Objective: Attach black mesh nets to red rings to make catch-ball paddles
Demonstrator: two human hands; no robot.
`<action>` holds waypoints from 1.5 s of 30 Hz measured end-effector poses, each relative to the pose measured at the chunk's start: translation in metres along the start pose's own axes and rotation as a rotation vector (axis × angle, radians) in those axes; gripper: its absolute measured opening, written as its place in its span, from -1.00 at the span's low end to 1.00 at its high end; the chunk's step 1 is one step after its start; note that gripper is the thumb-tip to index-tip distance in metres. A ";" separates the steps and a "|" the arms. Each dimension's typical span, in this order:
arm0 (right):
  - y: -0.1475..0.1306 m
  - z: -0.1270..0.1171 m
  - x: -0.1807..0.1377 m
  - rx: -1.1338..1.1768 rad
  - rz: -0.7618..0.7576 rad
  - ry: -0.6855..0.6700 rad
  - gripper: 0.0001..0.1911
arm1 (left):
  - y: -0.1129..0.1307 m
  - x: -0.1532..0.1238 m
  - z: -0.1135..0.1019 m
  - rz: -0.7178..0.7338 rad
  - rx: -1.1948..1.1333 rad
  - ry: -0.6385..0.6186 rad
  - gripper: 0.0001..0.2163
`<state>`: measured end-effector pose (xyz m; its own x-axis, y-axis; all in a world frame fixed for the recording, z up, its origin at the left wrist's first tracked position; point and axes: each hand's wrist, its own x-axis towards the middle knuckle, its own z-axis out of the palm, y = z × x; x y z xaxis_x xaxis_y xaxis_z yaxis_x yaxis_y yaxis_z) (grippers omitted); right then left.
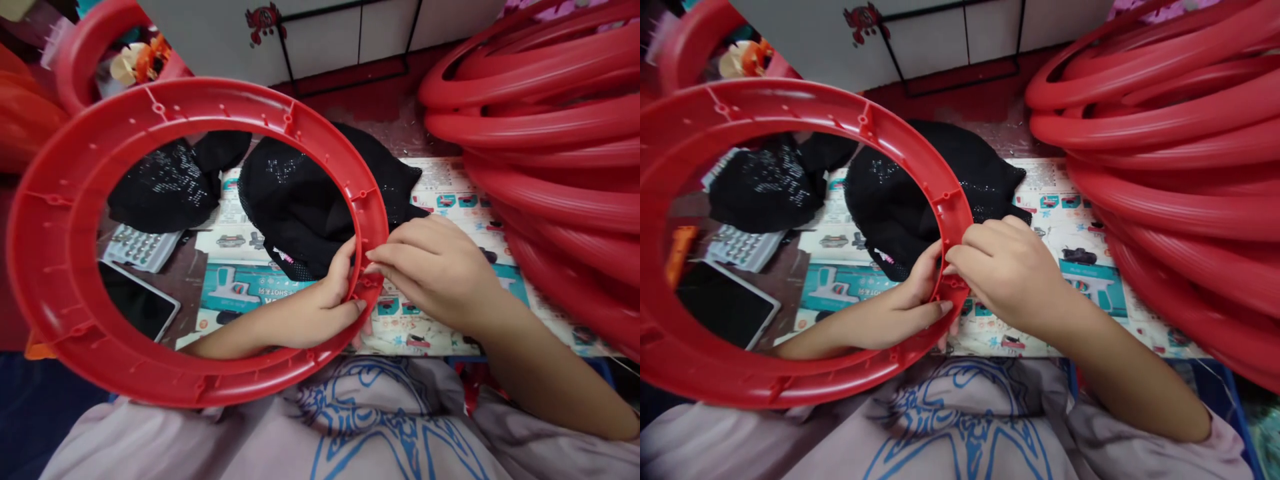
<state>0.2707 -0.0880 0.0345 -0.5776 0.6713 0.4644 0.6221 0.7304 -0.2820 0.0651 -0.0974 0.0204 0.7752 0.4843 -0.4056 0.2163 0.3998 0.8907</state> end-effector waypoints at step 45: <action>0.009 -0.005 0.001 0.318 -0.007 0.032 -0.80 | -0.010 0.005 0.008 0.357 -0.045 0.084 -0.62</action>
<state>0.2784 -0.0811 0.0371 -0.5615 0.6654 0.4919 0.4186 0.7412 -0.5248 0.0714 -0.1055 0.0118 0.7452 0.6610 -0.0882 -0.0864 0.2268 0.9701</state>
